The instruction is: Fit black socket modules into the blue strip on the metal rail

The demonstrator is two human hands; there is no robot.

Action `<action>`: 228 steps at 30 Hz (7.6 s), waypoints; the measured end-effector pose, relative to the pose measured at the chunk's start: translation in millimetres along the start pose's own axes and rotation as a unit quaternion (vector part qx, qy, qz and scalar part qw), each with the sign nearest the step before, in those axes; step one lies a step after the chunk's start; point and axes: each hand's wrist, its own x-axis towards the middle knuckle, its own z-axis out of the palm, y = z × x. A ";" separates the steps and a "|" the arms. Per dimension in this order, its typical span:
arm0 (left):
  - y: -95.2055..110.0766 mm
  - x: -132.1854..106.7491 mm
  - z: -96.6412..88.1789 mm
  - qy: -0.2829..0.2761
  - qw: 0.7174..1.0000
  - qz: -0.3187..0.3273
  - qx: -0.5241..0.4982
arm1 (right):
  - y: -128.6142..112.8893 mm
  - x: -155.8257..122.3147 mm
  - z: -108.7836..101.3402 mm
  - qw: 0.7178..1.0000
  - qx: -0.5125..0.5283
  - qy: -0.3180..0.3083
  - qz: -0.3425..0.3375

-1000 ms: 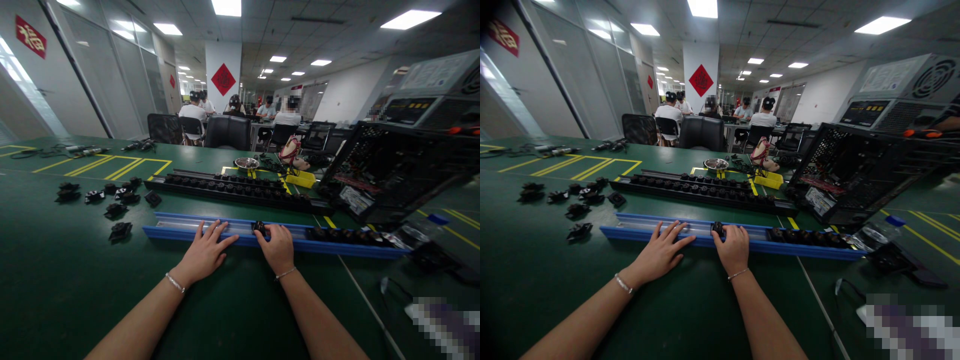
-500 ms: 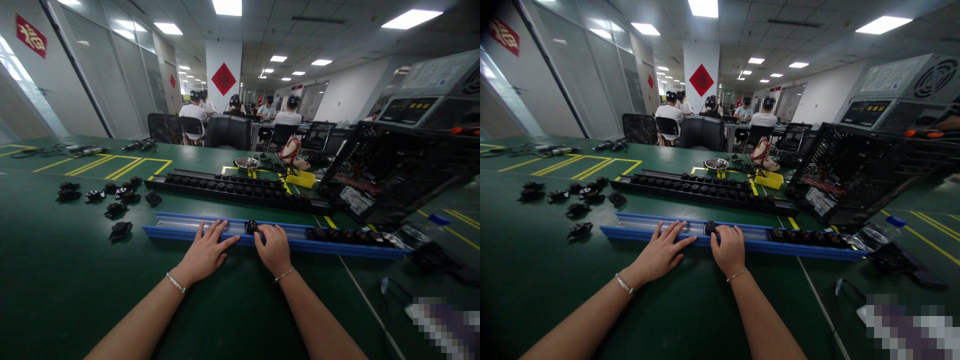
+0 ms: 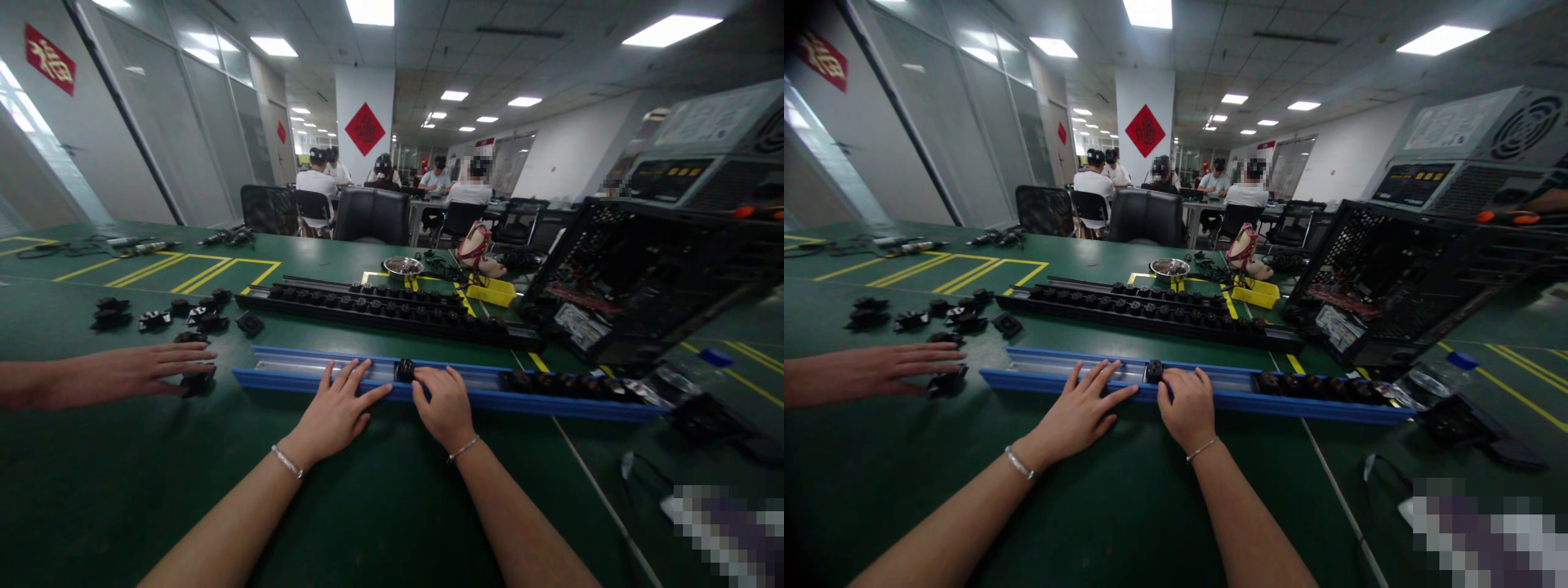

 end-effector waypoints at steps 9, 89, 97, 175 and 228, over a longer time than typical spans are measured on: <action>0.3 0.5 0.7 0.001 1.000 -0.002 0.002 | -4.2 0.4 -2.2 1.000 -0.012 -0.020 -0.012; 19.0 14.0 -3.3 0.046 0.982 -0.172 0.054 | -20.1 -3.2 9.3 0.984 -0.133 -0.107 -0.048; 19.9 16.3 2.7 0.050 0.978 -0.194 0.060 | -19.0 -3.7 10.0 0.983 -0.139 -0.105 -0.053; -63.0 -15.5 -23.2 0.021 0.936 -0.329 0.121 | -12.7 -3.1 13.0 0.995 -0.070 -0.059 -0.030; -104.2 -33.3 -13.4 0.078 0.915 -0.371 0.139 | -11.5 -3.3 13.7 0.996 -0.057 -0.058 -0.028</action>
